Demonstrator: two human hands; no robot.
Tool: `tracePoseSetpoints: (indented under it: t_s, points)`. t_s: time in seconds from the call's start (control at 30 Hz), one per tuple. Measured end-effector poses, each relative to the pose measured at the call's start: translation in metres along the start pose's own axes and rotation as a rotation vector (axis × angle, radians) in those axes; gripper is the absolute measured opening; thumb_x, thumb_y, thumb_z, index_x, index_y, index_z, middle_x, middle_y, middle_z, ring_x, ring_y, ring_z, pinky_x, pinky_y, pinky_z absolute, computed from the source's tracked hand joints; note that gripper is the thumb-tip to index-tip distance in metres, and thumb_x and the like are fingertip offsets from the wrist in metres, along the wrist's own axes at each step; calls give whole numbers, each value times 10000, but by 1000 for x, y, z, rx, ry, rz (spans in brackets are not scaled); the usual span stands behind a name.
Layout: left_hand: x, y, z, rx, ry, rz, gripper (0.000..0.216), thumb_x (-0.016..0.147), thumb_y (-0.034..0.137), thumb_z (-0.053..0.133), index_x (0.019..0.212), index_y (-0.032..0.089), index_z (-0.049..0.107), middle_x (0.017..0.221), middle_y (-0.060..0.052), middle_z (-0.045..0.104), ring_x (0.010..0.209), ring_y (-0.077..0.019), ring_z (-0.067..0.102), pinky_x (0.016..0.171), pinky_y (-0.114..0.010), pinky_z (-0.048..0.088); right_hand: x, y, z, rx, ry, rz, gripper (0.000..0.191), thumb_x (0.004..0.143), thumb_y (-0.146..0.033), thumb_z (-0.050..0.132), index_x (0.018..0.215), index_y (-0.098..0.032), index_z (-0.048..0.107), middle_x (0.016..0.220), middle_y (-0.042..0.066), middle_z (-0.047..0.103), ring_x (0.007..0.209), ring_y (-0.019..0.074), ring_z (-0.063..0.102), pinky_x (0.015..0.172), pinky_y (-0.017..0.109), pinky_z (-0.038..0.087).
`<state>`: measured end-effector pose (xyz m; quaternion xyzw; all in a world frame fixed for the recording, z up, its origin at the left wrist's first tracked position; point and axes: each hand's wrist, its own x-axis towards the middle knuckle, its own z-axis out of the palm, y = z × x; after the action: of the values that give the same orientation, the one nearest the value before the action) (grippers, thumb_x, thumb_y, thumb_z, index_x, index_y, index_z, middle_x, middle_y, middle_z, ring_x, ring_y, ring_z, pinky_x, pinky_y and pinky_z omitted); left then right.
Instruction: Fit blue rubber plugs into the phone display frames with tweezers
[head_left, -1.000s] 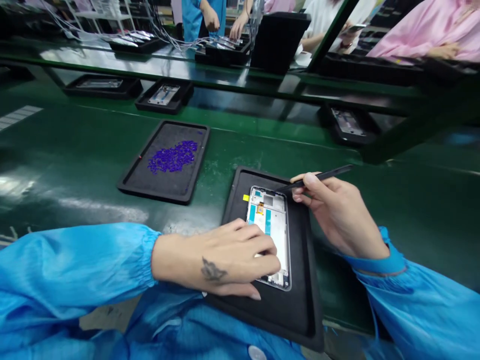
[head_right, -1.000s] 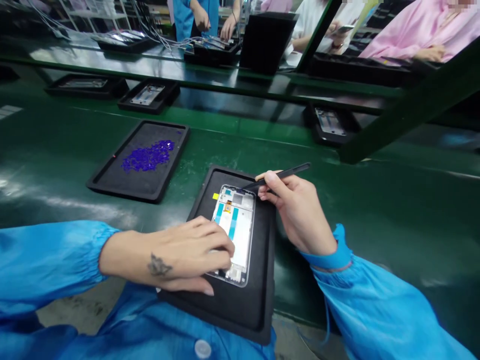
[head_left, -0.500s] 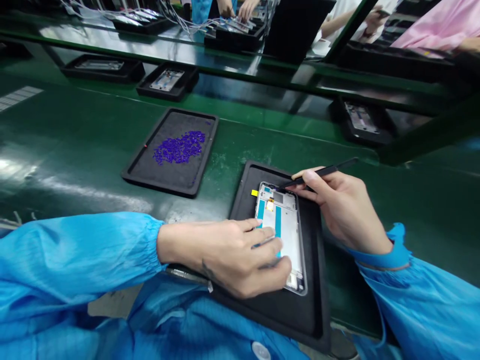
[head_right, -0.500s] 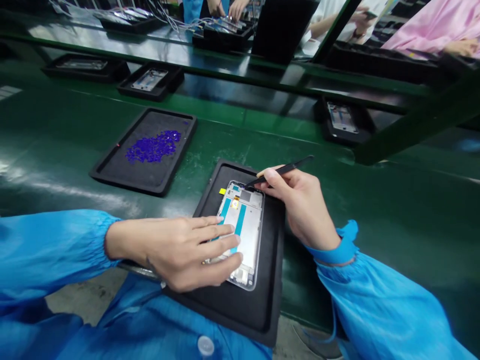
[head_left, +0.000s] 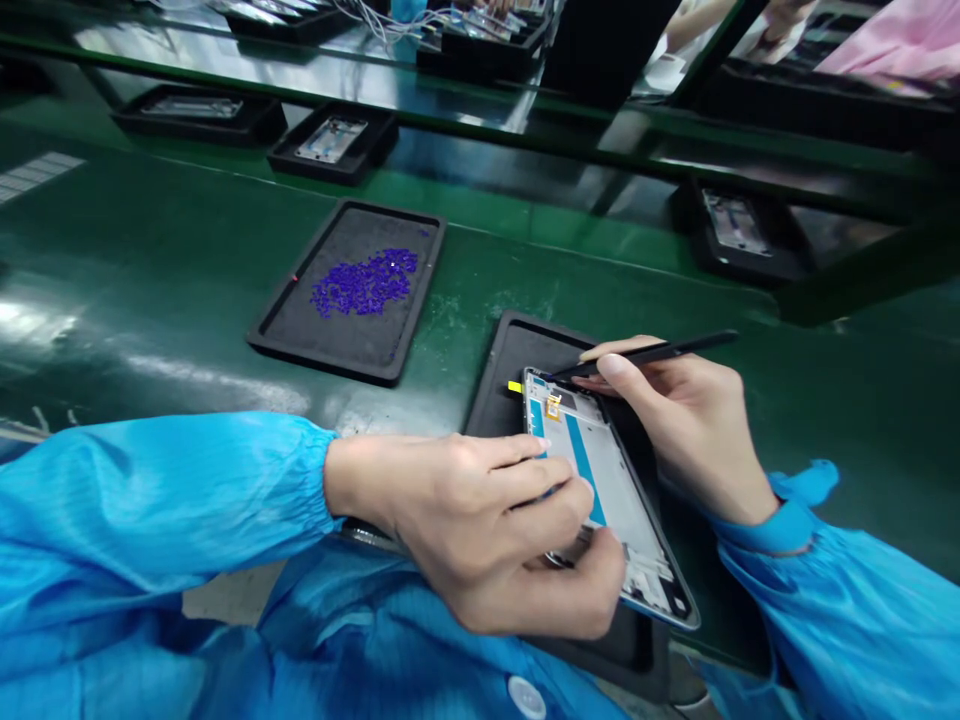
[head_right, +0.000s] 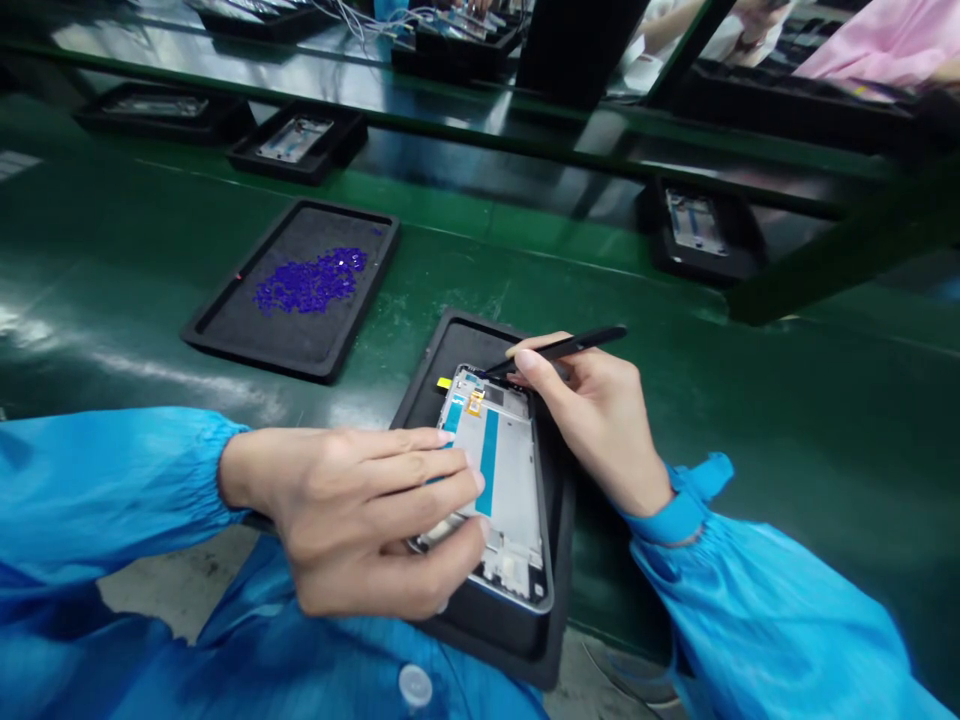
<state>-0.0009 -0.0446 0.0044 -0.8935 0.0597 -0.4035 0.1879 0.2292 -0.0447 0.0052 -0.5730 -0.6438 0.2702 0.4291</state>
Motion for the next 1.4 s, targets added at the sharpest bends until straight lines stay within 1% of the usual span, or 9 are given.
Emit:
tracePoseSetpoints:
  t_s: [0.23, 0.37, 0.57, 0.7, 0.8, 1.03, 1.17, 1.27, 1.4]
  points:
    - [1, -1, -3, 8, -35, 16, 261, 978, 353, 513, 1033, 181, 702, 884, -42, 757, 847, -182, 725, 740, -306, 634, 1, 1, -2, -118, -29, -94, 204, 931, -349, 633, 861, -184, 729, 929, 13, 724, 778, 131, 659, 693, 238, 502]
    - [1, 0, -3, 18, -21, 7, 240, 972, 348, 525, 1024, 196, 703, 884, -30, 755, 854, -178, 722, 742, -301, 631, 0, -2, -2, -208, -33, -147, 233, 954, -345, 607, 850, -174, 726, 948, 32, 724, 786, 138, 643, 673, 250, 481]
    - [0, 0, -1, 12, -28, -2, 214, 962, 321, 543, 1023, 189, 700, 896, -42, 753, 860, -187, 722, 750, -310, 635, -2, -4, -4, -90, -21, -61, 202, 937, -380, 641, 977, -205, 735, 1000, 36, 723, 828, 169, 688, 731, 282, 547]
    - [0, 0, -2, 7, -25, -11, 211, 963, 301, 539, 1027, 186, 704, 908, -50, 755, 881, -194, 725, 780, -323, 637, -1, -2, -7, -22, -68, 8, 215, 931, -409, 644, 943, -221, 749, 1035, 44, 725, 874, 200, 714, 751, 302, 590]
    - [1, 1, -3, 7, -17, -25, 196, 959, 284, 544, 1011, 195, 711, 897, -38, 755, 871, -188, 727, 794, -324, 638, 0, -2, -8, -76, -91, 2, 248, 936, -425, 631, 921, -214, 759, 1047, 55, 730, 912, 211, 713, 774, 304, 591]
    - [4, 1, -3, -4, 4, -33, 203, 958, 275, 545, 996, 185, 724, 852, -40, 761, 807, -176, 731, 724, -297, 641, 0, -1, -7, -54, -87, 40, 295, 923, -453, 635, 947, -182, 748, 1030, 61, 730, 884, 208, 725, 781, 308, 598]
    - [4, 1, -1, -6, 19, -37, 213, 961, 274, 533, 976, 183, 725, 836, -37, 761, 784, -170, 731, 702, -289, 639, 0, 0, -6, -77, -83, 29, 287, 919, -452, 634, 921, -188, 746, 1022, 55, 733, 885, 211, 724, 778, 310, 594]
    - [5, 0, -1, -12, 30, -38, 213, 954, 275, 539, 967, 175, 726, 830, -43, 763, 776, -175, 731, 685, -292, 636, 1, 1, -5, -32, -78, 42, 273, 919, -446, 634, 966, -196, 732, 977, 47, 739, 870, 216, 724, 760, 320, 594]
    - [6, 0, -2, -9, 24, -32, 222, 958, 270, 525, 955, 182, 730, 811, -30, 763, 751, -164, 727, 667, -277, 633, 0, -2, -4, -138, -66, -49, 246, 939, -404, 608, 893, -203, 743, 1031, 41, 727, 884, 192, 702, 748, 291, 569]
